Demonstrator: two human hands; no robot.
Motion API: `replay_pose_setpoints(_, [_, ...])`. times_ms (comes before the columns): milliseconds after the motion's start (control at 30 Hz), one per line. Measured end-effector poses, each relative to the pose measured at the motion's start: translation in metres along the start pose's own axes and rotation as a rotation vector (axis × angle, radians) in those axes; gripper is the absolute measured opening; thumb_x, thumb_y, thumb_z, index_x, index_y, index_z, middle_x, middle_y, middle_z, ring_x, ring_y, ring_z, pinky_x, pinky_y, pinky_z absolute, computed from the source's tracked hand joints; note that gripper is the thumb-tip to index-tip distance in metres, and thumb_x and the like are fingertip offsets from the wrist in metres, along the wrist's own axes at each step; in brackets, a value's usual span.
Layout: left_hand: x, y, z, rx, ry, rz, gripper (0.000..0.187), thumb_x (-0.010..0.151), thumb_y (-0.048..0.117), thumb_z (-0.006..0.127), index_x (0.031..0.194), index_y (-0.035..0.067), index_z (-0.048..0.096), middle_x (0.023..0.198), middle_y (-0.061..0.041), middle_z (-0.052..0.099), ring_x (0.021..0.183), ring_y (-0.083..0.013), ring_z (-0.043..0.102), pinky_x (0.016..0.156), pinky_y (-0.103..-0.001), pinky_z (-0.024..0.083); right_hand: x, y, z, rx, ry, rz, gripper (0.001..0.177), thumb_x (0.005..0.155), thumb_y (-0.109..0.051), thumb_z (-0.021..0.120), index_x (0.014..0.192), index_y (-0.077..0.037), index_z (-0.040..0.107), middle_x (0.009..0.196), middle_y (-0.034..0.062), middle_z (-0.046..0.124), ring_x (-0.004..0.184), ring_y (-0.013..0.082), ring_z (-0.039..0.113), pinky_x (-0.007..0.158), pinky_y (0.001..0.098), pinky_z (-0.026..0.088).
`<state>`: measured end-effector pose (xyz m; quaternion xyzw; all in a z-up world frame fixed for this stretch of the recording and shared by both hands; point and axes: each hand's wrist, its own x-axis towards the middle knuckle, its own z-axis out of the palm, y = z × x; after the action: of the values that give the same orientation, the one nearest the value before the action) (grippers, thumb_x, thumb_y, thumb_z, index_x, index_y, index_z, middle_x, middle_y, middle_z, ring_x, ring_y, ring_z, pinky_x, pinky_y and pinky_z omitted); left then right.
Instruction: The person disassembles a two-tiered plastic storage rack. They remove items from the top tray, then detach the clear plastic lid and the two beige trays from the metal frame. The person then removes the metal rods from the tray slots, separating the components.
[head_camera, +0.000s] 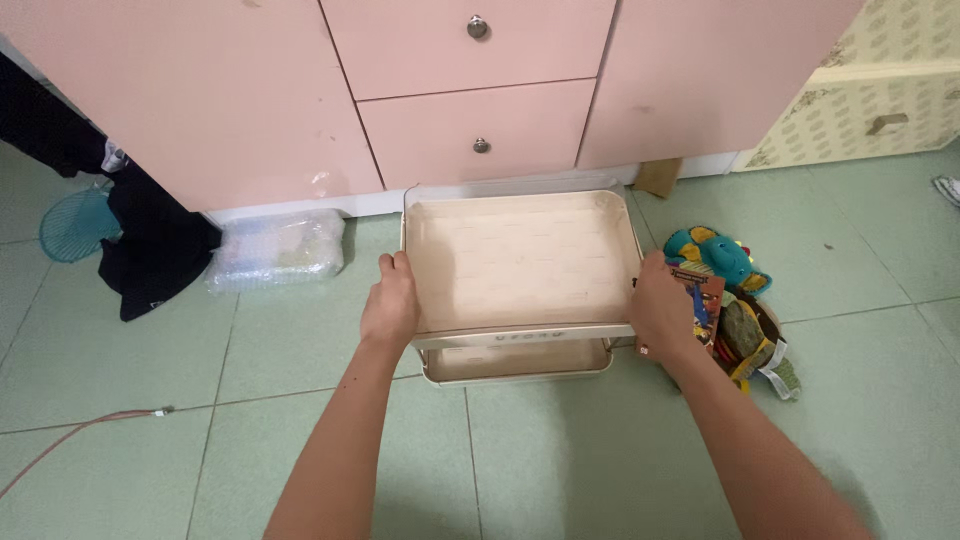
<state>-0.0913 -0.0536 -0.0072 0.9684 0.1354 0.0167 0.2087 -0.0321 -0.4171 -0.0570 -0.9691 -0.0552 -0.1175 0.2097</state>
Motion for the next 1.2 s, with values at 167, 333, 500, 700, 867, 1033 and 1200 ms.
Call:
replay_pose_setpoints(167, [0.000, -0.002, 0.002, -0.046, 0.018, -0.017, 0.032, 0.094, -0.001, 0.052, 0.125, 0.000, 0.043, 0.136, -0.025, 0.047, 0.102, -0.0513, 0.067, 0.083, -0.055, 0.058, 0.024, 0.020, 0.007, 0.032, -0.183, 0.157, 0.028, 0.091, -0.001, 0.055, 0.117, 0.002, 0.046, 0.097, 0.0306, 0.068, 0.087, 0.0471, 0.071, 0.075, 0.0563, 0.057])
replay_pose_setpoints(333, [0.009, -0.013, 0.011, -0.117, 0.048, 0.012, 0.028, 0.094, 0.003, 0.053, 0.122, 0.000, 0.048, 0.134, -0.024, 0.051, 0.105, -0.0520, 0.064, 0.088, -0.057, 0.054, 0.045, 0.055, 0.019, -0.059, -0.165, 0.013, 0.029, 0.091, -0.002, 0.060, 0.119, 0.002, 0.053, 0.095, 0.0311, 0.071, 0.090, 0.0475, 0.069, 0.082, 0.0552, 0.053])
replay_pose_setpoints(500, [0.032, -0.032, 0.024, -0.098, 0.036, 0.032, 0.021, 0.093, 0.008, 0.056, 0.110, -0.003, 0.059, 0.123, -0.027, 0.061, 0.107, -0.0503, 0.064, 0.093, -0.056, 0.053, 0.061, 0.073, 0.015, 0.088, -0.267, 0.060, 0.036, 0.083, -0.009, 0.074, 0.116, 0.001, 0.062, 0.099, 0.0214, 0.072, 0.091, 0.0363, 0.069, 0.080, 0.0463, 0.055])
replay_pose_setpoints(700, [0.054, -0.053, 0.034, -0.069, 0.013, 0.123, 0.023, 0.095, 0.013, 0.054, 0.100, -0.006, 0.066, 0.110, -0.031, 0.069, 0.107, -0.0466, 0.066, 0.099, -0.053, 0.052, 0.062, 0.064, -0.004, 0.100, -0.314, 0.025, 0.038, 0.080, -0.008, 0.073, 0.117, -0.001, 0.068, 0.103, 0.0167, 0.074, 0.094, 0.0322, 0.072, 0.084, 0.0415, 0.057])
replay_pose_setpoints(867, [0.043, -0.038, 0.018, -0.054, -0.027, 0.036, 0.024, 0.092, 0.014, 0.056, 0.106, -0.004, 0.064, 0.117, -0.029, 0.067, 0.105, -0.0472, 0.065, 0.093, -0.055, 0.053, 0.061, 0.059, -0.012, 0.102, -0.378, 0.062, 0.040, 0.079, -0.007, 0.073, 0.118, 0.000, 0.068, 0.103, 0.0178, 0.075, 0.093, 0.0314, 0.072, 0.083, 0.0406, 0.057])
replay_pose_setpoints(1033, [-0.013, 0.034, 0.023, 0.267, 0.322, 0.437, 0.036, 0.082, 0.034, 0.075, 0.105, 0.008, 0.068, 0.125, -0.018, 0.061, 0.121, -0.0369, 0.056, 0.106, -0.054, 0.045, 0.070, 0.061, -0.009, 0.058, -0.442, 0.107, 0.041, 0.080, -0.009, 0.074, 0.119, 0.001, 0.068, 0.106, 0.0174, 0.074, 0.092, 0.0292, 0.074, 0.082, 0.0394, 0.059])
replay_pose_setpoints(1200, [-0.044, 0.103, 0.059, 0.095, 0.062, 0.742, 0.044, 0.076, 0.034, 0.079, 0.100, -0.002, 0.072, 0.115, -0.018, 0.066, 0.111, -0.0330, 0.062, 0.096, -0.050, 0.050, 0.069, 0.060, -0.013, 0.175, -0.430, 0.080, 0.040, 0.077, -0.007, 0.073, 0.115, 0.004, 0.068, 0.104, 0.0183, 0.075, 0.090, 0.0295, 0.074, 0.079, 0.0397, 0.060])
